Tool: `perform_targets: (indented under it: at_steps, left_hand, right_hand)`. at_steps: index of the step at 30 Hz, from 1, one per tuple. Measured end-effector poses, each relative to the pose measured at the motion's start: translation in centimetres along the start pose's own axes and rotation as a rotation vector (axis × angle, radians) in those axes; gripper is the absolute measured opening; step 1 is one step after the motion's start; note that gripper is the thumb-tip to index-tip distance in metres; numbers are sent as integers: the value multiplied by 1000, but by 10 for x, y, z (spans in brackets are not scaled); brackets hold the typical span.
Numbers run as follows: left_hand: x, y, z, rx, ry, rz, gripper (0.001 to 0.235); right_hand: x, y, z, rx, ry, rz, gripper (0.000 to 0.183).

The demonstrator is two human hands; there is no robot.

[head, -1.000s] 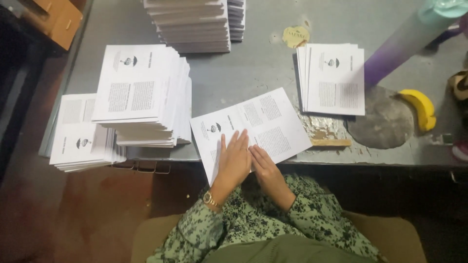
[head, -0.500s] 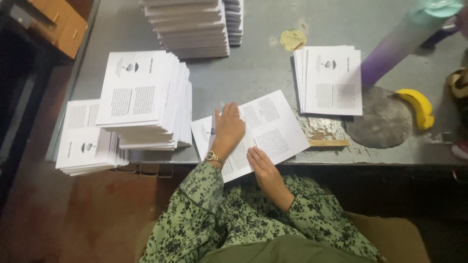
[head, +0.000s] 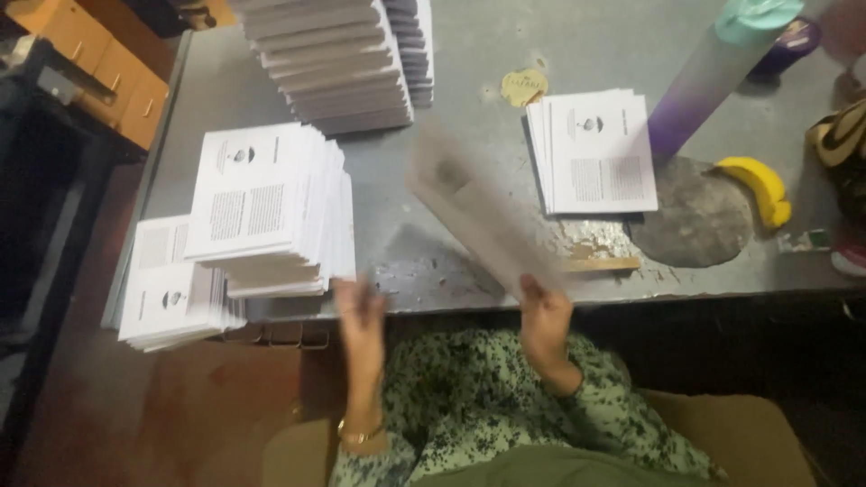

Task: Manually folding printed paper sheets and using a wooden block to create sharp creases.

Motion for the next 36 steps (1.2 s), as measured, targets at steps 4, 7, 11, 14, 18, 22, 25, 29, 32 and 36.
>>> perform_targets:
  at_steps: [4,7,11,14,18,22,25,29,32,36]
  left_hand:
    - [24,-133,28,-364,-120,775,64]
    - [15,-147,30,-462,93,600,71]
    - [17,-110,12,-505,86,291,64]
    - [15,-121,1,-537,-80,268,66]
    - [9,-119,6,-663,-105,213,66]
    - [10,-104,3,-665,-112,174,60]
    - [-1,-139,10,-648,-178,266,55]
    - [-3,-147,13,-650,-206,386,59]
    - [-1,-131,11,-673,-183,402,61]
    - [7,-104,12,-673,-151,291,60]
  right_hand:
    - [-7,17,8,216,215,-620,28]
    - [35,-138,-1,324,138,-591,36]
    - [5,-126,-5,421,-257,-130,41]
    - [-53,-121,-23,-239,-267,796,48]
    - [-117,-52,-26,-142,-356,1325,47]
    - [-159,-38,-28,-186,-263,1304,31]
    - [-161,-100,-31,-94,-80,1428,34]
    - [-176,-83,-29,-135,-58,1382,35]
    - [-131,-121,-12,-250,69,1246,39]
    - [-104,-59,24,217,77,152,33]
Point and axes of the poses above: each hand's wrist, its own z-axis away from the middle knuckle, its own x-axis out of the palm, y = z × x, the point moved 4 cm from there along -z, towards the middle knuckle, and after that the axes turned 15 degrees about -y, right-handed, at the moved point
